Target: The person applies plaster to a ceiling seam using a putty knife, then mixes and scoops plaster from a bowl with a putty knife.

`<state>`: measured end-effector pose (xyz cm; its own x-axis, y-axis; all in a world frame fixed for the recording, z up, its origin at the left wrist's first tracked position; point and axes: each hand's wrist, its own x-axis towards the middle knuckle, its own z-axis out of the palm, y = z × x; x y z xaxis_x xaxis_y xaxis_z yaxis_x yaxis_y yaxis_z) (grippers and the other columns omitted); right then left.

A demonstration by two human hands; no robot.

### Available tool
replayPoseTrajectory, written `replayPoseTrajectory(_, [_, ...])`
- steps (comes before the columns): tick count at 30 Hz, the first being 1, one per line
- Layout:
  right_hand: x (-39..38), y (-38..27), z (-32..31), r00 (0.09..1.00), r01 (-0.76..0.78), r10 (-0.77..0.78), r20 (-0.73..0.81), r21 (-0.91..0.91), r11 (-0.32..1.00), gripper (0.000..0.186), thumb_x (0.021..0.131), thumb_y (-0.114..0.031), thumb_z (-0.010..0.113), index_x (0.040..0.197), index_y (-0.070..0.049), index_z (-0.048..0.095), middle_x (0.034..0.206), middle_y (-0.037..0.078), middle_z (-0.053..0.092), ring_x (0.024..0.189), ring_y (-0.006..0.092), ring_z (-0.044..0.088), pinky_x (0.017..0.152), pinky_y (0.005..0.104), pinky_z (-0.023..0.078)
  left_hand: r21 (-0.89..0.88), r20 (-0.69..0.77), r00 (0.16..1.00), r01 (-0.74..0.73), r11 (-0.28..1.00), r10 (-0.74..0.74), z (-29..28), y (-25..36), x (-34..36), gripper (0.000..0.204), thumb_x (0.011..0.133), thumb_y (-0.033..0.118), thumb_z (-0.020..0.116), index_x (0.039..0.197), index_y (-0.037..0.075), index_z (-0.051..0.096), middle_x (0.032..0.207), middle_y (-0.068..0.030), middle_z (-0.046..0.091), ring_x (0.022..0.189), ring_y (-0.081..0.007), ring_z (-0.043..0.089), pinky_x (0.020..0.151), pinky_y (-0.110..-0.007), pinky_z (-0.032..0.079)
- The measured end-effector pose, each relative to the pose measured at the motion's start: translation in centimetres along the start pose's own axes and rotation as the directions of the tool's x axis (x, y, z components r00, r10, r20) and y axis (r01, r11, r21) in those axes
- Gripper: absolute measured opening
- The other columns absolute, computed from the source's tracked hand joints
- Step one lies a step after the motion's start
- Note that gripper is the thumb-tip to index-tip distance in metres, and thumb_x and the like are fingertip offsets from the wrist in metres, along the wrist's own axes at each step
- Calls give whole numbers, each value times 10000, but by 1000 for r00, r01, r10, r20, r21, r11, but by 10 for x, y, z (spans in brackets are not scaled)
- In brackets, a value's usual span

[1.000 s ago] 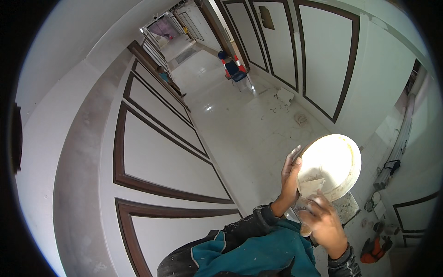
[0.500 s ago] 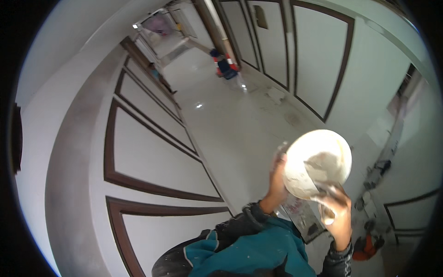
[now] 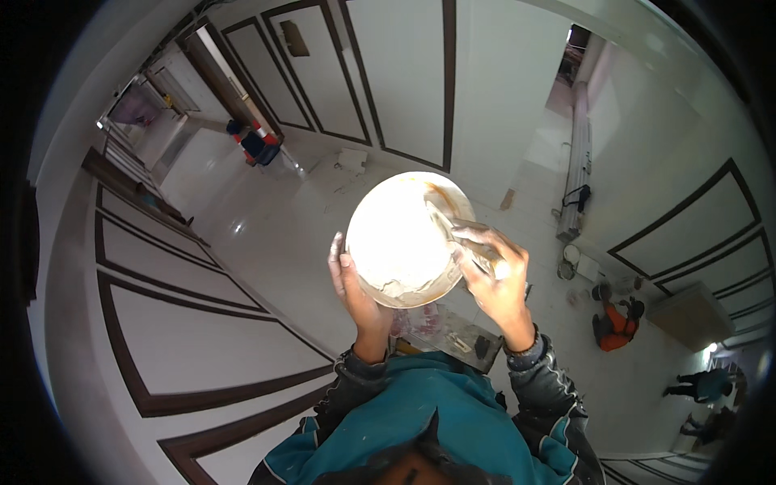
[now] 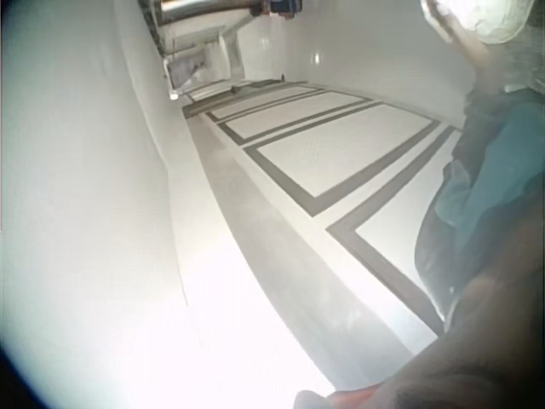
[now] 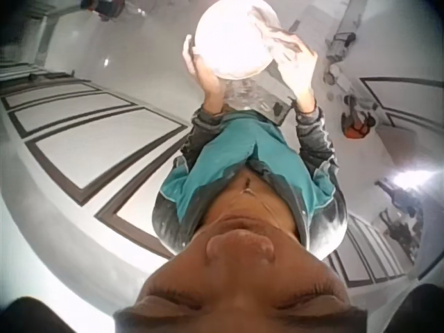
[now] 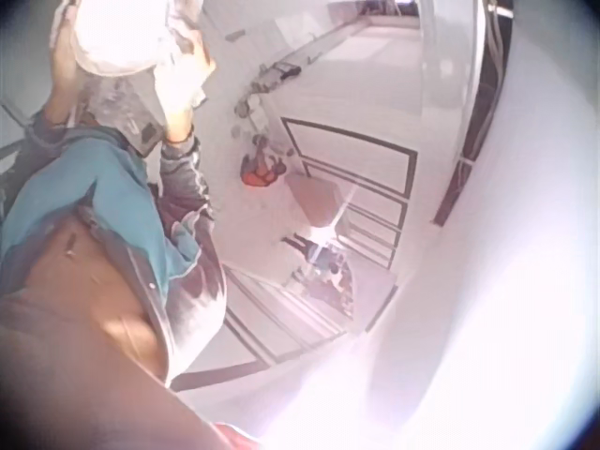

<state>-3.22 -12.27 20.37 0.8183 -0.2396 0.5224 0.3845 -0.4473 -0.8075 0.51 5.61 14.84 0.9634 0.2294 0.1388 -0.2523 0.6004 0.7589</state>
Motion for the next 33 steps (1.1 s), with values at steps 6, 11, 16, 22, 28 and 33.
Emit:
replayPoseTrajectory(6, [8, -4, 16, 992, 63, -68, -108, -45, 997, 194, 808, -32, 749, 992, 17, 711, 982, 145, 733, 874, 210, 717, 785, 311, 557, 15, 41, 998, 44, 999, -45, 8, 4, -4, 438, 1049, 243, 429, 1401, -15, 393, 1331, -158, 527, 1226, -221, 536, 1029, -364, 461])
replayPoseTrajectory(11, [8, -7, 31, 989, 123, -126, -83, -40, 992, 146, 793, -17, 733, 935, -3, 705, 896, 121, 724, 751, 213, 714, 677, 308, 559, 48, 91, 996, 14, 999, -18, 5, -9, -9, 429, 1023, 185, 497, 1377, -50, 445, 1300, -153, 553, 1184, -193, 554, 995, -327, 475])
replayPoseTrajectory(16, [-24, -5, 36, 916, 319, -294, 272, -50, 947, 312, 686, -26, 720, 991, -84, 694, 975, 122, 703, 772, 271, 711, 668, 353, 594, 16, 67, 996, 58, 998, -59, -1, -15, -1, 417, 1026, 191, 504, 1365, -49, 467, 1308, -142, 560, 1175, -190, 560, 989, -328, 476])
replayPoseTrajectory(22, [-36, 7, 16, 703, 475, -377, 602, -3, 880, 342, 688, -132, 706, 1025, -77, 709, 1180, 151, 683, 1112, 357, 651, 929, 460, 557, 70, 86, 979, 178, 982, -184, 3, -6, 6, 476, 1042, 314, 459, 1372, -29, 450, 1315, -147, 538, 1185, -231, 558, 982, -368, 485])
replayPoseTrajectory(28, [-27, 1, 5, 725, 504, -364, 584, -92, 859, 340, 660, -137, 722, 994, -80, 697, 1174, 134, 679, 1088, 349, 661, 917, 475, 563, 32, 225, 961, 155, 987, -158, -8, -19, 13, 486, 1046, 316, 423, 1389, -29, 433, 1323, -158, 536, 1210, -245, 545, 1014, -377, 471])
replayPoseTrajectory(33, [-31, -6, 11, 628, 624, -403, 666, -121, 772, 256, 691, -150, 694, 946, -123, 700, 1138, 95, 662, 1144, 313, 636, 956, 446, 554, -18, 206, 966, 163, 986, -156, -3, -25, 25, 448, 1035, 254, 493, 1367, -45, 461, 1294, -149, 573, 1183, -198, 564, 1003, -328, 480])
